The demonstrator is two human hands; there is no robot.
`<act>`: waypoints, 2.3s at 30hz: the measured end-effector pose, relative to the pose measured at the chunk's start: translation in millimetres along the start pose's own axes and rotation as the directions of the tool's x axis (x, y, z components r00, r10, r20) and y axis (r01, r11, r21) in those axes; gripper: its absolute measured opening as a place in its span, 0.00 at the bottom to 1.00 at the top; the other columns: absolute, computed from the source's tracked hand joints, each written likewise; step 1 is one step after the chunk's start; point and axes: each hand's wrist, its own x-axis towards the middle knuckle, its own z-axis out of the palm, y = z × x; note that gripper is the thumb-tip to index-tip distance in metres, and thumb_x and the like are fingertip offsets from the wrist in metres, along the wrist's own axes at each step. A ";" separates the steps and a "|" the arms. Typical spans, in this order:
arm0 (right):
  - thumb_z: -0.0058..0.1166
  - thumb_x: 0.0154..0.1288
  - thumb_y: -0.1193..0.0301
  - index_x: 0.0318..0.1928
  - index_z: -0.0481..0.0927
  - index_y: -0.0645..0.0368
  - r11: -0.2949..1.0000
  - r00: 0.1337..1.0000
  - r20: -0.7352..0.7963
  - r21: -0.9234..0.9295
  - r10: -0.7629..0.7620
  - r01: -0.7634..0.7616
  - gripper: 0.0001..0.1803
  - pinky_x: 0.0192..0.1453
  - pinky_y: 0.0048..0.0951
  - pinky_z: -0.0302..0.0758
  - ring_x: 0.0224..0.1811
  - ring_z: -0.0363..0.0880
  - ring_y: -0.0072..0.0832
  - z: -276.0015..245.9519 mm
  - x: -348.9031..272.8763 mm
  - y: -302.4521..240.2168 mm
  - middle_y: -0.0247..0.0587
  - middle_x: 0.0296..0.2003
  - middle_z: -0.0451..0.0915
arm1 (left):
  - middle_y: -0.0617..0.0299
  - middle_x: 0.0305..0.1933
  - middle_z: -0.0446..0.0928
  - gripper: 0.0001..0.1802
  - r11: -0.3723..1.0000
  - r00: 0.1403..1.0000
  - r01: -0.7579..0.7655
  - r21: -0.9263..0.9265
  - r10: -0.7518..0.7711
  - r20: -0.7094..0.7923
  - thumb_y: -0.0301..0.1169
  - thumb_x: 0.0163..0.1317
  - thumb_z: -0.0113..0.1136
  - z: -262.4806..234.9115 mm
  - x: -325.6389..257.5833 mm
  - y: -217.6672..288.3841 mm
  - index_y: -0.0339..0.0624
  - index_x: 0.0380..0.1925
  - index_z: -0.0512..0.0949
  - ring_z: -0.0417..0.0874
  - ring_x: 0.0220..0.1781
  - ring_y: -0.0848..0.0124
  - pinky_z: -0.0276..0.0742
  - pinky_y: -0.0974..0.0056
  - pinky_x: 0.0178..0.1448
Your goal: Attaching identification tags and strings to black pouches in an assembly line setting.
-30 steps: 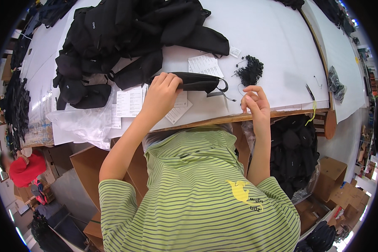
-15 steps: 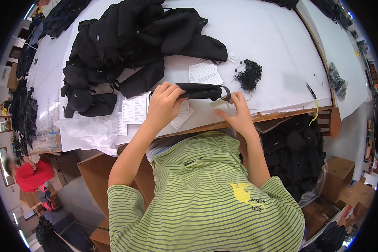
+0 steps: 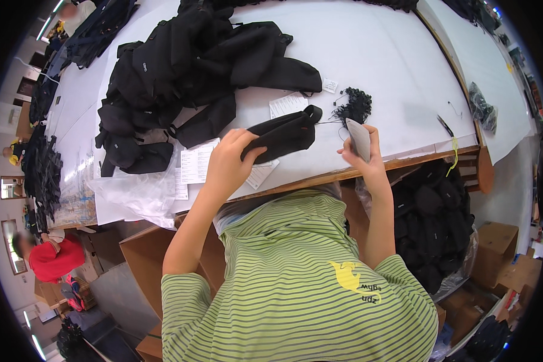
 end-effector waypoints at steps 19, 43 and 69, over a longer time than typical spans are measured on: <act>0.54 0.67 0.59 0.38 0.79 0.55 0.843 0.804 -0.541 0.529 0.248 0.096 0.13 0.26 0.16 0.67 0.25 0.73 0.16 24.1 33.7 -4.5 0.28 0.28 0.79 | 0.56 0.27 0.76 0.10 0.878 0.908 0.372 -0.301 -0.277 0.315 0.24 0.48 0.68 0.8 -48.9 33.2 0.34 0.29 0.77 0.77 0.30 0.63 0.71 0.65 0.38; 0.65 0.53 0.61 0.28 0.86 0.56 0.636 0.923 0.295 -0.768 0.246 0.076 0.12 0.22 0.27 0.63 0.14 0.66 0.29 42.8 14.9 -17.8 0.40 0.13 0.72 | 0.55 0.50 0.76 0.12 0.973 0.906 0.112 -0.201 -0.017 0.423 0.30 0.48 0.69 8.3 -15.8 29.9 0.40 0.33 0.80 0.79 0.46 0.60 0.74 0.60 0.44; 0.62 0.54 0.51 0.27 0.85 0.54 0.495 0.895 0.407 -0.824 0.181 0.274 0.19 0.26 0.33 0.71 0.18 0.74 0.40 9.7 -25.3 -24.6 0.42 0.15 0.75 | 0.57 0.53 0.75 0.20 0.988 0.999 0.002 0.153 0.005 -0.046 0.28 0.57 0.56 154.5 132.3 -96.3 0.43 0.52 0.74 0.72 0.56 0.56 0.66 0.54 0.62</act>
